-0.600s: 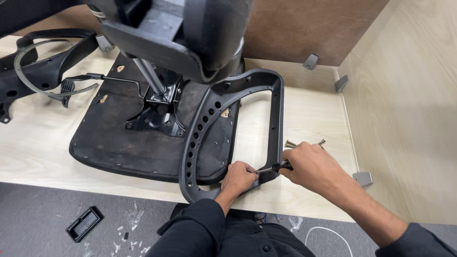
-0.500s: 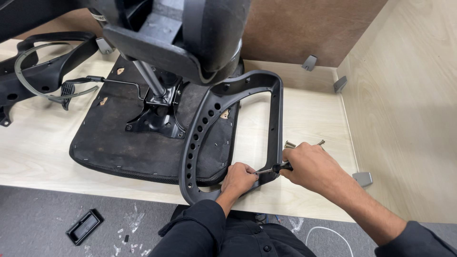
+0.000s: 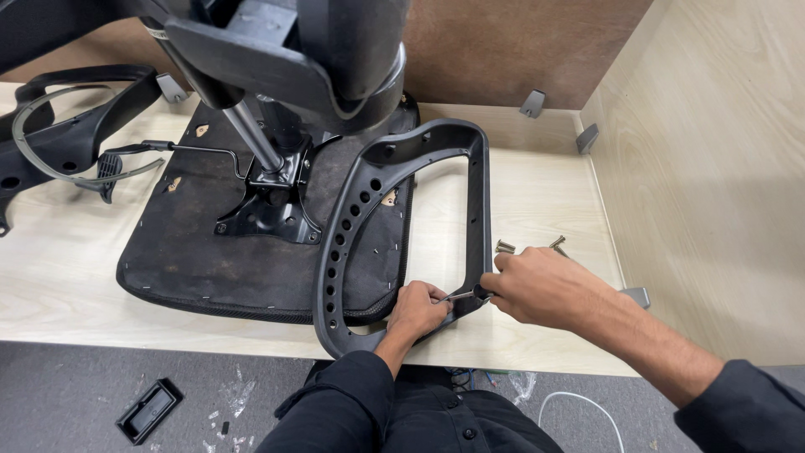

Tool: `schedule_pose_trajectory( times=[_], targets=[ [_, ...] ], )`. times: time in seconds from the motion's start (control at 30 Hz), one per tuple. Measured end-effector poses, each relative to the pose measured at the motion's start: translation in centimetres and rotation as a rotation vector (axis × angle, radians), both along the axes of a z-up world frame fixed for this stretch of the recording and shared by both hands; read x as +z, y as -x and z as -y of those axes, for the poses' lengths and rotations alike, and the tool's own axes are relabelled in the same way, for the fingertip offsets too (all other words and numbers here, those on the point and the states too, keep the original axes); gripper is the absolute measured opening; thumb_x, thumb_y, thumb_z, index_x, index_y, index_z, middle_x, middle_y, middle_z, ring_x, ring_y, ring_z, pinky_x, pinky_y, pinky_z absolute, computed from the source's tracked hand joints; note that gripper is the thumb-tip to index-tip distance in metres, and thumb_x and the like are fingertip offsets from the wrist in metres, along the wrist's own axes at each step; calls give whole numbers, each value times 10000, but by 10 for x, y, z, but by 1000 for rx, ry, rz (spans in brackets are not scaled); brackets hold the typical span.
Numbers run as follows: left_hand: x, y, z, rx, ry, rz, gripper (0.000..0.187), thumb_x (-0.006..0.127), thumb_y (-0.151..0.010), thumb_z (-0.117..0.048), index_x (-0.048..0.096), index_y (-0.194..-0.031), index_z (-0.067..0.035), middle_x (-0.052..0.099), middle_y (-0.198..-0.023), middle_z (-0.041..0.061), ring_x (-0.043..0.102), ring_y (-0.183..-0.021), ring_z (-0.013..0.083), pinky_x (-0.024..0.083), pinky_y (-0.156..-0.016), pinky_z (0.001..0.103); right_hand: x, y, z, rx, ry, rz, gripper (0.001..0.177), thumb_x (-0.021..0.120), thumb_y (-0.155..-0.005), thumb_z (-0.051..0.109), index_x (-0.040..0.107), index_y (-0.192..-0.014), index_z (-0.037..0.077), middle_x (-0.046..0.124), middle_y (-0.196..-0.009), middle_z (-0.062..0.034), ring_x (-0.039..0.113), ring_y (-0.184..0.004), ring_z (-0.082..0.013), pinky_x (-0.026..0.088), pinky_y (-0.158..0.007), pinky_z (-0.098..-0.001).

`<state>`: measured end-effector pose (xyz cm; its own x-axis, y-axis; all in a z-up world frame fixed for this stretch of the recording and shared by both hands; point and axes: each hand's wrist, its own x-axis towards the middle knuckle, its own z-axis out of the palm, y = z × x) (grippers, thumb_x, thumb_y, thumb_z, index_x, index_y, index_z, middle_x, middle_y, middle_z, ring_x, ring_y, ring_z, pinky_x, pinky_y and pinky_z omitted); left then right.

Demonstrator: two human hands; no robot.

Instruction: The person uses a screwdriver to fasten screws into a black plastic chair frame, securing it to the chair seat. The person works methodically along the frame, tightening multiple screws.

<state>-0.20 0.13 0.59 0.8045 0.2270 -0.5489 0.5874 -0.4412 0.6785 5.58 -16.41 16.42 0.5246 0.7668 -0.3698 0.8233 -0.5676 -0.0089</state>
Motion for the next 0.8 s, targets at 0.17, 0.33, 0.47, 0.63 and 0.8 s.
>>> schedule_pose_trajectory(
  times=[0.17,0.33,0.47,0.63,0.8],
  targets=[
    [0,-1,0,4,7,8,246,746,-836,-206,806,-1055,-112,805,-998,76,760,-947,194,575,-868,368,-2,6,-8,-170,-43,-14,195,725,-873,277,764,-927,94,708,-728,-143,733,-672,-276,603,-660,-398],
    [5,2,2,44,-15,-9,235,766,-829,-217,808,-1046,-137,793,-1014,60,743,-965,200,571,-866,377,-6,2,-6,-396,-17,-109,176,758,-851,256,765,-952,112,770,-748,-138,756,-677,-248,609,-695,-373],
    [7,3,2,44,-24,-10,222,768,-827,-229,813,-1031,-153,798,-1007,49,748,-957,200,574,-842,372,-10,-6,13,-194,-154,-93,336,853,-729,285,764,-993,98,773,-815,-140,744,-713,-259,608,-684,-399],
    [9,6,5,48,-41,26,222,761,-820,-241,817,-1024,-173,807,-991,38,755,-943,193,572,-825,358,-11,-2,16,-50,-110,24,237,737,-813,182,762,-1043,130,721,-846,-164,731,-706,-285,606,-626,-418],
    [8,5,5,83,-39,-28,225,772,-813,-256,824,-1022,-189,794,-1012,31,742,-960,208,569,-833,367,-2,3,6,-84,-30,-3,171,701,-879,244,785,-985,140,708,-678,-161,708,-638,-308,583,-665,-439]
  ],
)
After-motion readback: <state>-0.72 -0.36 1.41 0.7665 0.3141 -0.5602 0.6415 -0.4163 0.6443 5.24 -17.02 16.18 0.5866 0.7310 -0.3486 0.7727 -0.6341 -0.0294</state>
